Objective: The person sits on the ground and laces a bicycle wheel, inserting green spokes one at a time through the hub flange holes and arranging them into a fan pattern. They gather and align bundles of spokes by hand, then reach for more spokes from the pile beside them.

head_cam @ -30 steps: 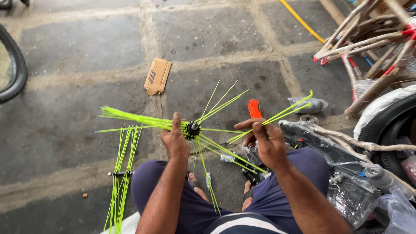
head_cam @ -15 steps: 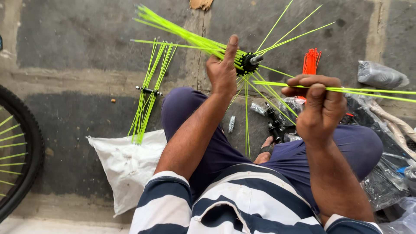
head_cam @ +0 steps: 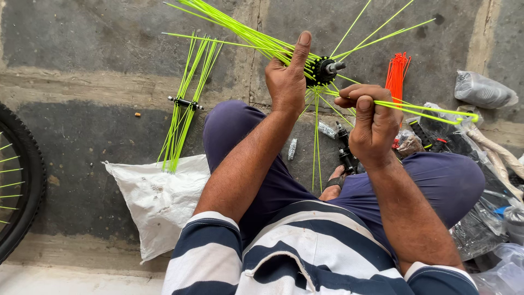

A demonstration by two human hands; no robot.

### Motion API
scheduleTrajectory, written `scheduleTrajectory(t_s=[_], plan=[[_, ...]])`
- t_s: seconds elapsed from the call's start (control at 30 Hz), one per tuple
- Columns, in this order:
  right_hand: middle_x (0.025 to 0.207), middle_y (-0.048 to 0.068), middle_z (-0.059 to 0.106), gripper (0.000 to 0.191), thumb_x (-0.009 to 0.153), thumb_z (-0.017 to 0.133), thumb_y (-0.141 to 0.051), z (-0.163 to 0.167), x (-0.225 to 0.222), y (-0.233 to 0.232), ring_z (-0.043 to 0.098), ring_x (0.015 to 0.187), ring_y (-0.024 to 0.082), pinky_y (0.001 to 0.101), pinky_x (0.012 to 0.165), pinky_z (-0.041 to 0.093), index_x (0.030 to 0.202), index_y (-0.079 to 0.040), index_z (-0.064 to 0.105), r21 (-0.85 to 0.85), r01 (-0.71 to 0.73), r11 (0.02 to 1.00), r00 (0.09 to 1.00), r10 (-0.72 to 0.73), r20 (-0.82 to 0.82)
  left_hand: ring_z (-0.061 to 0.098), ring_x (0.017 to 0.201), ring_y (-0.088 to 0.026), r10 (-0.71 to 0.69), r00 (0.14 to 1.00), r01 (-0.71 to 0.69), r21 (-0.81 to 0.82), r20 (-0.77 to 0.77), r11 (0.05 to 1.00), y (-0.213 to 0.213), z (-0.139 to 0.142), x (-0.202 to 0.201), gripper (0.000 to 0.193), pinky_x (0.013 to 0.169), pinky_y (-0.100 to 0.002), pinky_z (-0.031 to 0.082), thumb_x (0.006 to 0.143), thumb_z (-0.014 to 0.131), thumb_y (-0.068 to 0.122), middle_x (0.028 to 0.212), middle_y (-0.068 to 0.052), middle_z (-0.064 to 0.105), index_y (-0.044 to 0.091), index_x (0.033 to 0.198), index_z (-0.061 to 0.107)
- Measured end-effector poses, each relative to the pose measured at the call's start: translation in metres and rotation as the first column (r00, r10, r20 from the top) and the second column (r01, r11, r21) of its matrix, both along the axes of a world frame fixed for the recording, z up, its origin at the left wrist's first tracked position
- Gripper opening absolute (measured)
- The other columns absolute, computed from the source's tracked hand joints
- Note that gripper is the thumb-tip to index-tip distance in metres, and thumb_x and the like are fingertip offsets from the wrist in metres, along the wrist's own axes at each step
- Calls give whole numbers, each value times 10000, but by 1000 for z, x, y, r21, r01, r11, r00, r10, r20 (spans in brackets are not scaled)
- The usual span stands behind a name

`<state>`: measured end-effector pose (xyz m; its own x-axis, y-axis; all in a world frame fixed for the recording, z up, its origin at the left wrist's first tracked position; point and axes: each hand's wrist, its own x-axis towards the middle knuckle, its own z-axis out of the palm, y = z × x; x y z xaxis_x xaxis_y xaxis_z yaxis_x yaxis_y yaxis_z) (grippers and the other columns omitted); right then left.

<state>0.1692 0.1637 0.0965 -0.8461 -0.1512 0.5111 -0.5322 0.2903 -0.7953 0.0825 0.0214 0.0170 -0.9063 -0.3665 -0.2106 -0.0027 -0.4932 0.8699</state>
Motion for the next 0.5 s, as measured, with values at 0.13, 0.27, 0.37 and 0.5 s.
scheduleTrajectory(t_s=[0.13,0.27,0.37,0.5], plan=[[996,128,724,172,1168,579,-147,5,-4,-7,764,887,185,295,776,619,1110,15,589,159,123,980,991,-128,25,579,670,-68,3,1000,-3,27,-28,1000,0,0,0,432,609,-255,498,860,820,481,751,9,616,81,849,657],[891,105,725,145,1049,722,-113,10,-12,-16,757,783,175,301,696,597,1051,-10,619,349,207,914,961,-256,102,581,648,-77,3,999,1,103,-38,995,2,-4,0,364,587,-267,493,864,833,403,747,10,626,87,841,654],[891,134,745,131,989,742,-76,17,-11,-16,756,795,223,354,711,585,1085,-27,668,505,161,848,975,-217,54,556,652,-72,27,999,-23,102,-37,995,3,-9,-3,313,589,-264,479,891,835,327,760,20,615,75,846,655],[883,126,748,311,952,707,-70,30,-6,-13,757,750,205,345,681,592,1258,-33,657,488,84,869,962,-197,187,574,666,-83,26,999,-19,180,-34,983,2,-18,-10,232,590,-275,473,903,826,237,785,8,640,58,861,684]])
